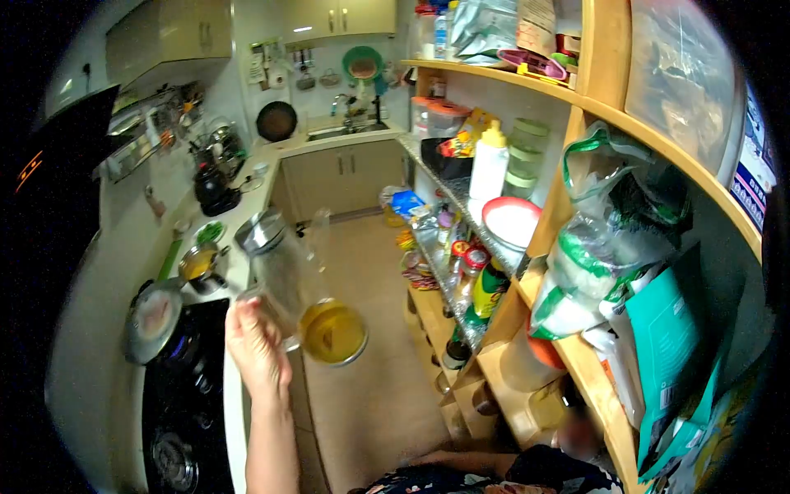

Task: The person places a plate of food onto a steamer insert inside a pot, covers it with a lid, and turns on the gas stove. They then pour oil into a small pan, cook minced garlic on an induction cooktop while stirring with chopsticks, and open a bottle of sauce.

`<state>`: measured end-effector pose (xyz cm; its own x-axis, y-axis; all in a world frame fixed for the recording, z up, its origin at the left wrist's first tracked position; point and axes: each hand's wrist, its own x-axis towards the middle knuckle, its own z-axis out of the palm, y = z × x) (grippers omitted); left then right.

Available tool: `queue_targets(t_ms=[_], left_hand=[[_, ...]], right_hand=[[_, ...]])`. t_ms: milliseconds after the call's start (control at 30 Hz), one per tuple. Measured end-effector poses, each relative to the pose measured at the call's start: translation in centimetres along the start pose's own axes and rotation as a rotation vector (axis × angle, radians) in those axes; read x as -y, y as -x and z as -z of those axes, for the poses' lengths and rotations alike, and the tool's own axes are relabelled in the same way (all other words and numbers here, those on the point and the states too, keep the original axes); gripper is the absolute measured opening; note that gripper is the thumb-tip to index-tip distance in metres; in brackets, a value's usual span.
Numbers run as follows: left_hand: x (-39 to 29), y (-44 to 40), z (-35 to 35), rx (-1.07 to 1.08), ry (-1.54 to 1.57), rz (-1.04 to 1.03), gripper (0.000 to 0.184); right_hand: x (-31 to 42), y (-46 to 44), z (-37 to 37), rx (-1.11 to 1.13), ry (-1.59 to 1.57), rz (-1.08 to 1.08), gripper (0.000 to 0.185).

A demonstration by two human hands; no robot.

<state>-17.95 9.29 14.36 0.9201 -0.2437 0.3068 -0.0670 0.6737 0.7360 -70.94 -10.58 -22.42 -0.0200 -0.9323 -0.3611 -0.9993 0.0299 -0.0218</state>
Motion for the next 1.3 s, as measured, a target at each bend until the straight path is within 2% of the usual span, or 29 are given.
queue_targets(t_ms=[33,67,167,333,433,533,700,733,767,833,900,967,1000,1067,1100,1167,1200,1233,1267,1300], left_hand=[[1.5,-1.2,-2.3,0.037,-0.034,0.018,0.025],[2.9,-2.3,-4.7,0.074,-0.073,0.035,0.027],[6.0,-4.2,-12.9,0.192,-0.041,0.041,0.027],[12.2,-5.9,-24.5,0.435,0.261,0.148,0.019],[15.0,-5.3,-30.0,0.482,0.311,0.204,0.015],[17.6,-3.6,-33.6,0.562,0.484,0.300,0.017],[21.3,-1.4,-36.0,0.624,0.469,0.379,0.017],[21.2,-0.9,-36.1,0.606,0.456,0.407,0.017],[21.5,-0.8,-35.8,0.634,0.347,0.325,0.016],[23.3,-0.4,-35.9,0.662,0.329,0.287,0.014],[26.0,0.1,-36.5,0.745,0.490,0.385,0.017],[23.3,0.1,-34.9,0.769,0.278,0.182,0.019],[25.8,0.6,-35.9,0.753,0.241,0.068,0.023],[24.8,0.4,-33.8,0.697,-0.064,-0.172,0.060],[21.9,0.3,-31.6,0.658,-0.062,-0.111,0.070],[20.0,0.2,-27.5,0.608,-0.096,-0.227,0.062],[19.4,0.6,-24.5,0.674,-0.154,-0.254,0.056],[20.1,1.8,-21.1,0.655,-0.167,-0.408,0.049],[19.0,2.3,-16.7,0.802,-0.186,-0.459,0.044],[21.1,5.1,-12.5,0.808,-0.341,-0.480,0.041]], right_hand=[[-3.8,-0.5,2.0,-0.086,-0.027,-0.206,0.029],[-5.8,-0.4,2.9,-0.124,-0.053,-0.322,0.029],[-8.7,0.2,4.6,-0.166,-0.137,-0.547,0.029],[-8.8,0.9,4.7,-0.130,-0.206,-0.606,0.029],[-8.4,1.3,5.3,-0.113,-0.225,-0.621,0.029],[-7.6,0.9,6.5,-0.122,-0.232,-0.636,0.028],[-5.3,-0.7,8.6,-0.138,-0.217,-0.588,0.028],[-4.7,-1.3,9.2,-0.142,-0.213,-0.567,0.028],[-3.9,-2.1,9.7,-0.153,-0.213,-0.541,0.028],[-1.6,-4.7,11.4,-0.192,-0.199,-0.467,0.028],[1.2,-7.7,13.3,-0.235,-0.196,-0.348,0.028],[5.7,-11.2,14.8,-0.266,-0.204,-0.190,0.028],[7.5,-12.7,16.1,-0.311,-0.220,-0.128,0.028],[12.3,-13.9,15.9,-0.327,-0.240,0.043,0.028],[15.2,-13.7,15.1,-0.332,-0.257,0.134,0.028],[20.4,-12.5,12.6,-0.246,-0.263,0.329,0.027],[22.8,-11.7,10.7,-0.163,-0.264,0.425,0.027],[25.0,-10.3,8.3,-0.062,-0.252,0.523,0.027],[26.9,-8.8,5.8,0.051,-0.234,0.611,0.027],[28.3,-7.0,3.2,0.183,-0.205,0.694,0.027]])
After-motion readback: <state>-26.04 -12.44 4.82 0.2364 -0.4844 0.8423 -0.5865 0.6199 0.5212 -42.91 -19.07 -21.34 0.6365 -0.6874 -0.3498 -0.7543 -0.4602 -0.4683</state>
